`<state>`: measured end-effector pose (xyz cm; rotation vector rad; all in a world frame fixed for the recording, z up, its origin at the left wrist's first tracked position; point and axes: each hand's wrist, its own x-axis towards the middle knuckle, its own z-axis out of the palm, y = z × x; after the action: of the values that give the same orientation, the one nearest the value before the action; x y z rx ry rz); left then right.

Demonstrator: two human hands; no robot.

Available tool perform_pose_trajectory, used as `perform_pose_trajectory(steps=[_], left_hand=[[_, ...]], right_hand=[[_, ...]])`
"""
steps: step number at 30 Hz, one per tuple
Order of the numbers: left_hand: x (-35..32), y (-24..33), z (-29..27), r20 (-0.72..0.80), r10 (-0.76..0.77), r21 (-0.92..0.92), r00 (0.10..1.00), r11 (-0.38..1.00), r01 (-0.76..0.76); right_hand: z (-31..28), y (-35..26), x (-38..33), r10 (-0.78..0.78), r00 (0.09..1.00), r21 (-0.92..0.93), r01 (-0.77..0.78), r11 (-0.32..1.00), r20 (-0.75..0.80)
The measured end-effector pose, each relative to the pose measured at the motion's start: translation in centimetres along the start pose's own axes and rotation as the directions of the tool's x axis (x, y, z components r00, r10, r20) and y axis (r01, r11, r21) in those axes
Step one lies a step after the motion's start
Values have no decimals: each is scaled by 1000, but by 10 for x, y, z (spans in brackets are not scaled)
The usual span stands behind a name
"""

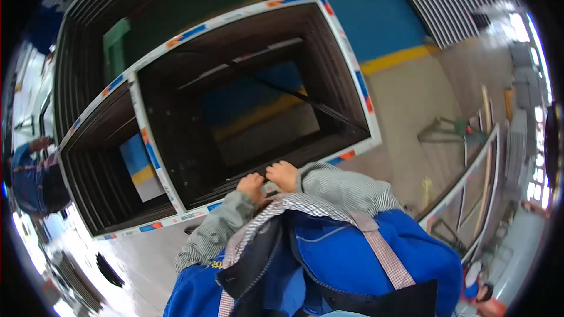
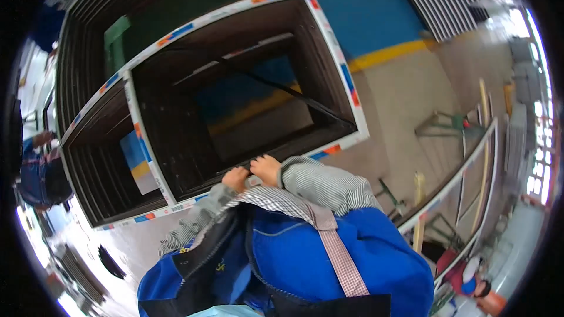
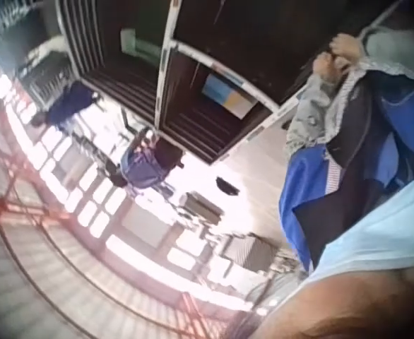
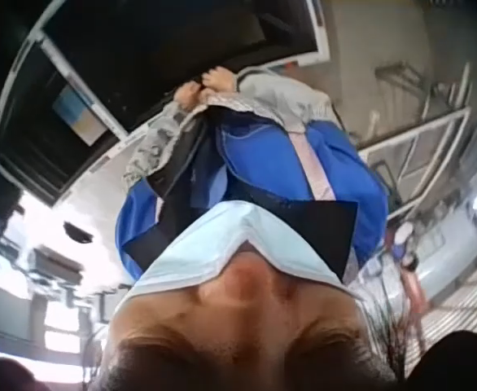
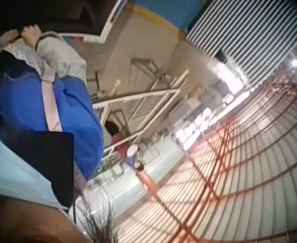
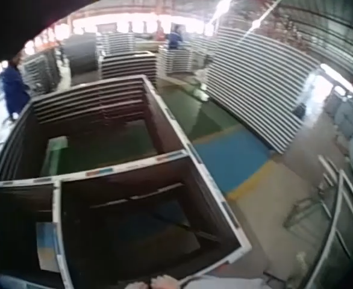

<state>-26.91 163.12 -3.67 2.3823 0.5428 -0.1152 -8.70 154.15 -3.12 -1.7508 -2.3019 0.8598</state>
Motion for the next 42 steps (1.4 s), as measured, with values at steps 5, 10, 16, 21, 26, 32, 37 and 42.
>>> perform_pose_trajectory(steps=[5, 10, 16, 21, 26, 32, 37, 42], left_hand=[[11, -18, 16, 102, -14, 142, 995, 990, -1], [20, 7, -14, 113, -40, -8, 993, 999, 42], [98, 78, 13, -140, -199, -1, 970, 980, 200], [197, 194, 25, -48, -440, -61, 897, 897, 437], [249, 263, 30, -97, -571, -73, 815, 821, 567], [302, 274, 42, -161, -692, -255, 703, 718, 648], [366, 280, 76, -259, -697, -338, 669, 714, 613], [413, 302, 75, -354, -770, -408, 531, 638, 653]], right_hand=[[-71, 22, -51, 210, 975, 174, -195, 965, -76], [-137, 96, -192, 630, 694, 475, -449, 757, -348], [-141, 257, -338, 902, 168, 674, -615, 411, -397], [-129, 374, -376, 920, 365, 666, -653, 361, -141], [-132, 441, -386, 862, 493, 707, -570, 419, -114], [-111, 510, -429, 860, 505, 581, -720, 379, 64], [-147, 594, -472, 895, 446, 502, -773, 387, -3], [-208, 648, -405, 853, 520, 563, -720, 407, 49]])
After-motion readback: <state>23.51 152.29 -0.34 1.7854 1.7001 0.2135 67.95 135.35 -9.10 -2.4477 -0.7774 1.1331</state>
